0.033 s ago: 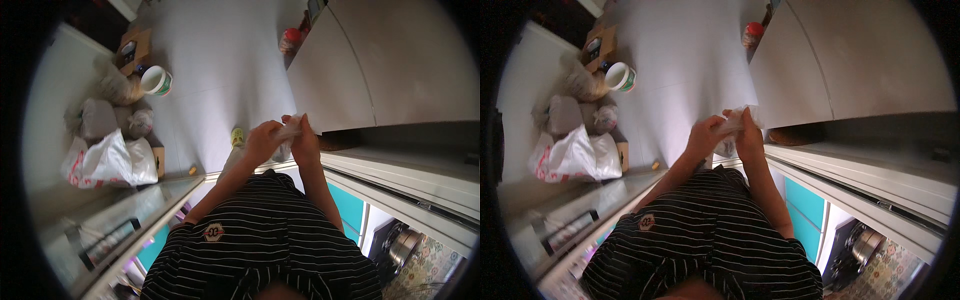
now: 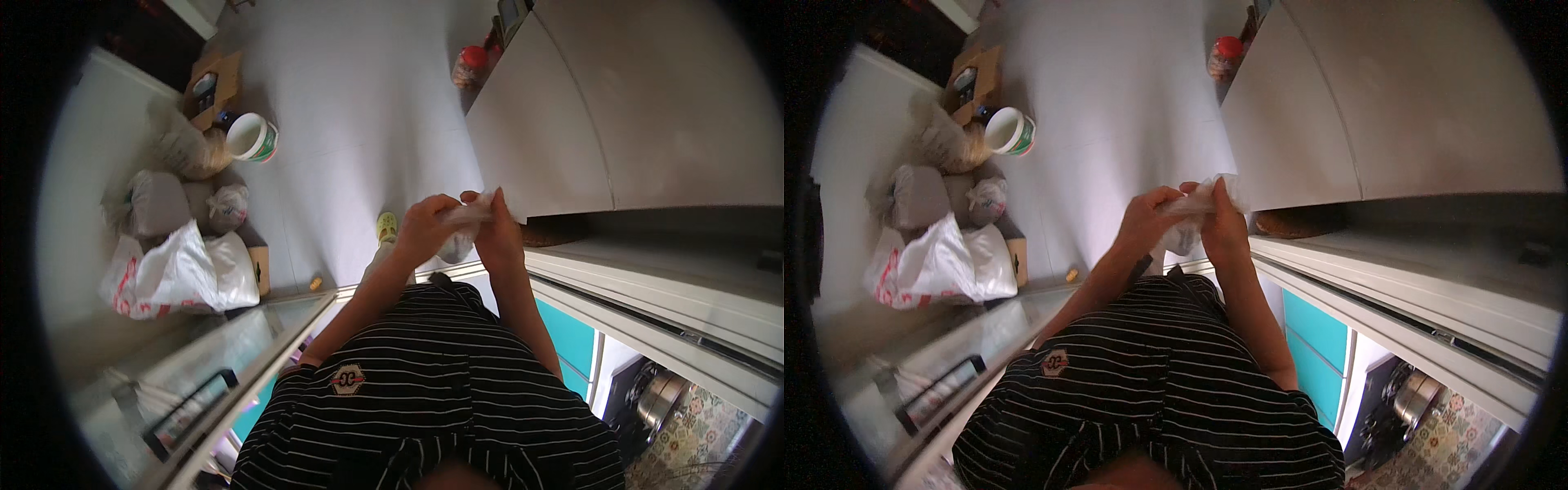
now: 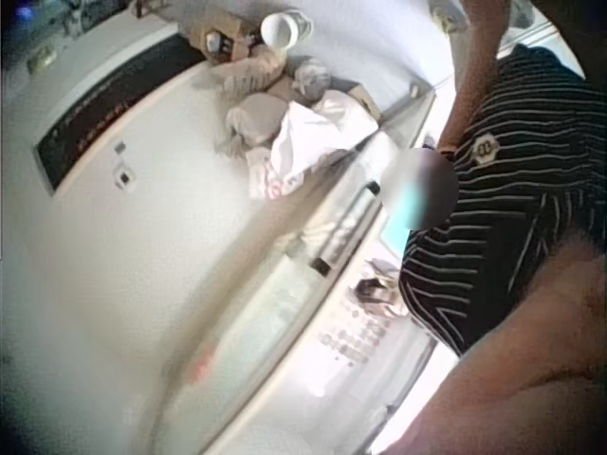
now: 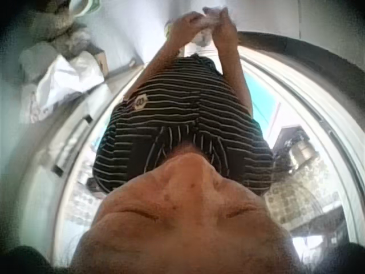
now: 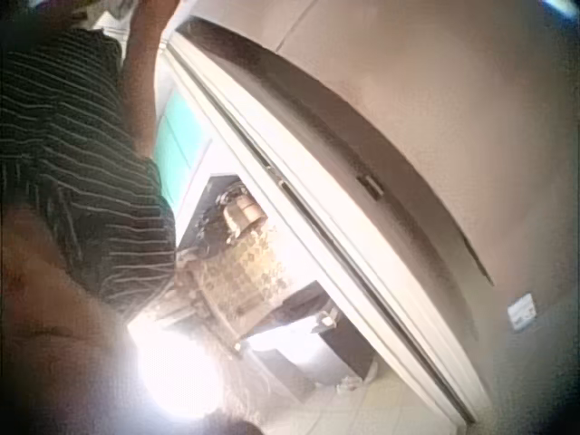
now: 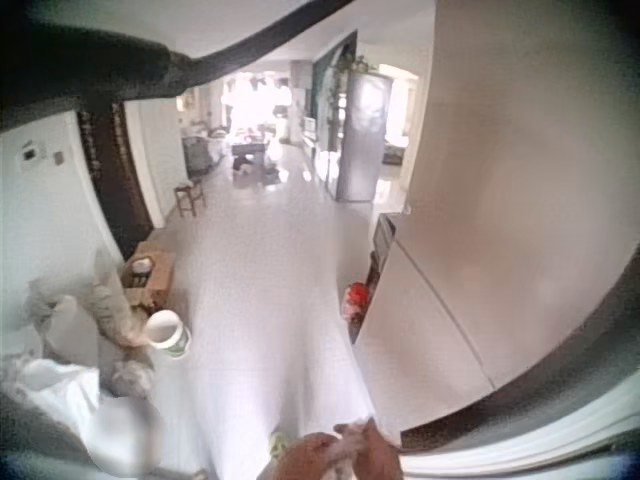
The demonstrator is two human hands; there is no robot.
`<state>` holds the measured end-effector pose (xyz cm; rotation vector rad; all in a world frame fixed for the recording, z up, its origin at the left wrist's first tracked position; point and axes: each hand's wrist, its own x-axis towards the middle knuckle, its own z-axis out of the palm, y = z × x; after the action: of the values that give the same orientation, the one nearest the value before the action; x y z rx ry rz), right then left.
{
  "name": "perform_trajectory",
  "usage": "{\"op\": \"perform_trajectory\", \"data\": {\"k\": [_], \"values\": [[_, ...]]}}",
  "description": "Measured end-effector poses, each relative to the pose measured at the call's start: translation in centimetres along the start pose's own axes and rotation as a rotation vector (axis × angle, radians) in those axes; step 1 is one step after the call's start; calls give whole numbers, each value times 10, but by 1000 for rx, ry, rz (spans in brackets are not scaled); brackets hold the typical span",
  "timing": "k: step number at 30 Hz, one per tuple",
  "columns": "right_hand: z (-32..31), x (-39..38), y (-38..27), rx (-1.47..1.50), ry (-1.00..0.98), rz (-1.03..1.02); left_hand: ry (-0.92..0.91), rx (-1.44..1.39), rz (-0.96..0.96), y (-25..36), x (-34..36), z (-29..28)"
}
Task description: The person washes leafy green vegetables in a metal bowl under running water, then transfers them to a red colander. They rinse the sink drain strainer and place it back, then rinse a metal steamer insert and set it on the counter.
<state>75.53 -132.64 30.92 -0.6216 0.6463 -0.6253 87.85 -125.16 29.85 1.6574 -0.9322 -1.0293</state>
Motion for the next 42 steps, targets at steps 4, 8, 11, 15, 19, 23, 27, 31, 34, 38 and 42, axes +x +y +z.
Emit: {"op": "perform_trajectory", "data": {"k": [4, 8, 11, 15, 19, 23, 27, 31, 34, 38, 42], "values": [[45, 49, -26, -269, -15, -75, -292, -724, -112, 26, 66, -57], [82, 79, -55, -938, -36, -323, -311, -453, -39, 39, 114, -96], [85, 110, -52, -1445, -95, -504, -222, -69, 19, 48, 148, -120], [116, 149, -48, -1679, -14, -599, -110, 192, 51, 64, 182, -153], [114, 221, -53, -2040, 36, -554, -124, -17, -29, 72, 220, -175], [140, 284, -87, -1639, 24, -523, -206, -563, -175, 64, 285, -207], [142, 356, -103, -1682, -99, -684, -140, -512, -159, 63, 363, -216], [146, 414, -139, -1715, -29, -769, -135, -716, -185, 89, 422, -218], [145, 447, -170, -1711, 61, -773, -128, -646, -164, 107, 473, -212], [127, 467, -200, -1716, 257, -793, -119, -396, 10, 131, 535, -187], [122, 467, -225, -1729, 350, -948, -179, -493, -66, 105, 626, -170]]}}
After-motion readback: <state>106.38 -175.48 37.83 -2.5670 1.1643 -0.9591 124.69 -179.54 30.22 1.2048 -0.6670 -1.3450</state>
